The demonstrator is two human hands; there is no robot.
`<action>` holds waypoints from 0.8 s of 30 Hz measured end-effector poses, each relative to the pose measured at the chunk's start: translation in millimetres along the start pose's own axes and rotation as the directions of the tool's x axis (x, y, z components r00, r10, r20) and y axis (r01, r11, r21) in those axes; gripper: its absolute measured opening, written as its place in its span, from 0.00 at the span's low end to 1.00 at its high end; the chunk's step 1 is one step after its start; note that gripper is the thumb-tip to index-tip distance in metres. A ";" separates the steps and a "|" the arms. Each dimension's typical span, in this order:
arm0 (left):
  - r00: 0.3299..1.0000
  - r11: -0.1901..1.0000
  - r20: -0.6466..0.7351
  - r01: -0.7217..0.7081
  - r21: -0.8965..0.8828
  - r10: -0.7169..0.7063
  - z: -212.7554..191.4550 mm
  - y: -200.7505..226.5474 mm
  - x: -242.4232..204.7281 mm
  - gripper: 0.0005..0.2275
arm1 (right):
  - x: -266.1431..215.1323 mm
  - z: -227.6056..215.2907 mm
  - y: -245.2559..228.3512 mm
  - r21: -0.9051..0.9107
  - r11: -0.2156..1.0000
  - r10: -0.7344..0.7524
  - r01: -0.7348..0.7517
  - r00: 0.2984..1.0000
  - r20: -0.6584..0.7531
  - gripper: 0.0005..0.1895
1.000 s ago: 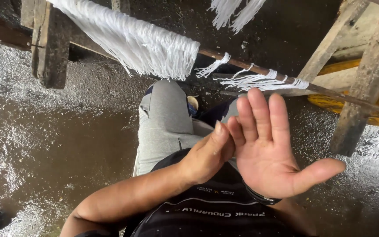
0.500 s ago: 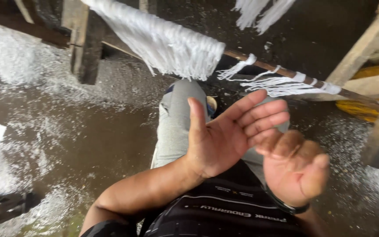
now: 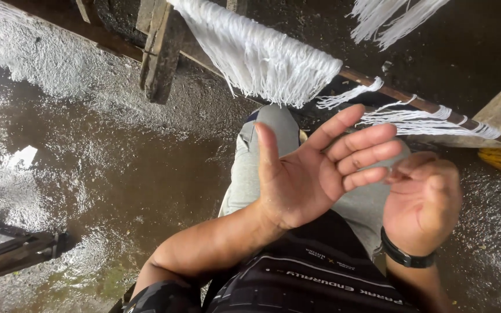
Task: Manually separating and aligning individual candle wicks on a wooden frame to prepare them for dipping or pouring.
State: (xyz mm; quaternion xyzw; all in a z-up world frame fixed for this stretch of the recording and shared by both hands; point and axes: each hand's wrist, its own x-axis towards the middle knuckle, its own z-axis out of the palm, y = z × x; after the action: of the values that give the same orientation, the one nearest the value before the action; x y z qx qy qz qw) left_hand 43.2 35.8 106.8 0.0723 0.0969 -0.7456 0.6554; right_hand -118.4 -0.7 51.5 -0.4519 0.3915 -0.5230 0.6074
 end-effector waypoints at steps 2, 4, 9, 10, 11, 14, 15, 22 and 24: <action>0.984 0.996 -0.166 0.049 -0.074 -0.061 15.3 6.1 -0.4 0.48 | 1.5 4.4 9.0 -0.116 0.993 -0.037 0.036 0.999 -0.008 0.11; 0.994 0.995 -0.092 0.058 -0.085 -0.066 6.1 7.2 -1.9 0.49 | 19.3 27.9 -4.1 -0.281 0.957 0.103 -0.068 0.988 0.114 0.18; 0.994 0.961 0.061 0.098 -0.257 -0.085 0.2 12.8 -8.3 0.50 | 38.3 21.6 47.4 -0.445 0.889 0.233 -0.110 0.945 0.231 0.30; 0.958 0.999 0.284 0.043 -0.028 -0.034 -6.1 13.5 -10.7 0.45 | 39.9 27.5 49.6 -0.477 0.879 0.157 -0.011 0.951 0.267 0.28; 0.867 0.980 0.498 -0.071 0.185 -0.031 -12.2 15.1 -13.1 0.41 | 42.7 34.7 52.2 -0.502 0.860 0.082 0.090 0.947 0.310 0.27; 0.932 0.999 0.360 0.040 0.007 -0.040 -6.5 20.1 -16.6 0.47 | 63.1 47.7 49.5 -0.442 0.890 0.069 0.109 0.927 0.369 0.25; 0.931 0.999 0.363 0.031 0.013 -0.034 0.0 23.0 -16.7 0.47 | 69.5 50.4 48.1 -0.436 0.893 0.065 0.115 0.924 0.377 0.25; 0.983 0.968 0.167 -0.037 -0.249 0.080 4.9 30.5 -19.8 0.48 | 83.3 52.2 50.3 -0.598 0.797 0.186 0.086 0.907 0.379 0.19; 0.977 0.976 0.195 -0.044 -0.214 0.087 3.7 31.0 -19.5 0.47 | 76.6 54.3 48.9 -0.555 0.827 0.164 0.083 0.910 0.380 0.15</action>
State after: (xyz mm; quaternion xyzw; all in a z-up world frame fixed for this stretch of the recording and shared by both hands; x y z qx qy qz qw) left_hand 76.6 49.9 113.4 -0.0702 0.1043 -0.7127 0.6902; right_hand -42.0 -66.7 19.9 -0.7010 0.4001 -0.2646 0.5278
